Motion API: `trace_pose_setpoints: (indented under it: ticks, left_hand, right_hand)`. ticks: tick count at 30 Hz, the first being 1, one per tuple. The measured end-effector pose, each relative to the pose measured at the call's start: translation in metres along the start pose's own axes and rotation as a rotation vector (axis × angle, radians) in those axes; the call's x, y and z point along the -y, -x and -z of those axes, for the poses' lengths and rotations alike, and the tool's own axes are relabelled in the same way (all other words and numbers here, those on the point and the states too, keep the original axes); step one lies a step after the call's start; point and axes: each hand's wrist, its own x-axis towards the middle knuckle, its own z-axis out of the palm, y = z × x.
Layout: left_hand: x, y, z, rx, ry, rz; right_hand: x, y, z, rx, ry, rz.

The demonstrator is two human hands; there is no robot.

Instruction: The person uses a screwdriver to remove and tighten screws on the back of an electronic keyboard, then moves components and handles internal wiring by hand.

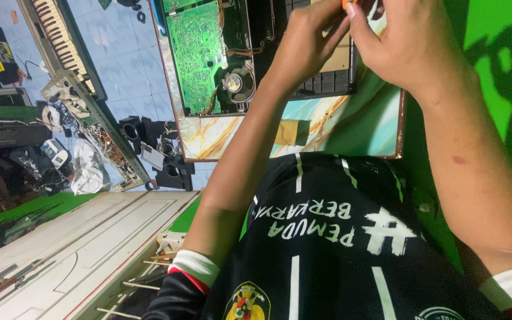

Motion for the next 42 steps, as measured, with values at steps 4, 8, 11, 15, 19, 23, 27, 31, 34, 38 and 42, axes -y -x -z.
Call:
trace_pose_setpoints:
  ticks: [4, 8, 11, 15, 19, 23, 27, 31, 34, 38, 42]
  left_hand:
    - [-0.004, -0.005, 0.002, 0.034, -0.080, 0.048]
    - [-0.012, 0.003, 0.001, -0.013, -0.031, 0.021]
    - [-0.016, 0.006, -0.003, -0.017, -0.037, -0.017]
    - [-0.033, 0.011, -0.012, 0.000, -0.032, -0.024]
    - [-0.053, 0.025, -0.015, 0.037, -0.064, 0.053]
    - [-0.073, 0.047, -0.010, 0.071, 0.030, 0.172]
    - [-0.071, 0.081, 0.000, -0.152, -0.090, 0.110]
    - [-0.056, 0.123, -0.004, -0.129, -0.037, 0.407]
    - [-0.047, 0.148, -0.009, -0.094, -0.169, 0.411]
    - [-0.046, 0.173, -0.013, -0.057, -0.127, 0.486]
    - [-0.048, 0.191, -0.011, -0.068, -0.091, 0.467]
  right_hand:
    - [-0.007, 0.016, 0.002, -0.094, 0.093, 0.082]
    - [-0.023, 0.041, -0.014, -0.163, -0.402, -0.548]
    - [-0.034, 0.055, -0.036, 0.086, -0.028, -0.346]
    - [-0.033, 0.077, -0.065, 0.056, -0.240, -0.309]
    - [-0.036, 0.092, -0.079, 0.041, -0.153, -0.216]
    - [-0.031, 0.102, -0.078, 0.184, -0.020, -0.230]
    - [-0.012, 0.115, -0.073, 0.116, -0.043, -0.298]
    - [-0.002, 0.125, -0.071, 0.059, -0.230, -0.402]
    - [-0.001, 0.128, -0.074, 0.061, -0.287, -0.466]
    - [-0.004, 0.129, -0.080, 0.062, -0.217, -0.441]
    - [-0.009, 0.130, -0.086, 0.053, -0.136, -0.331]
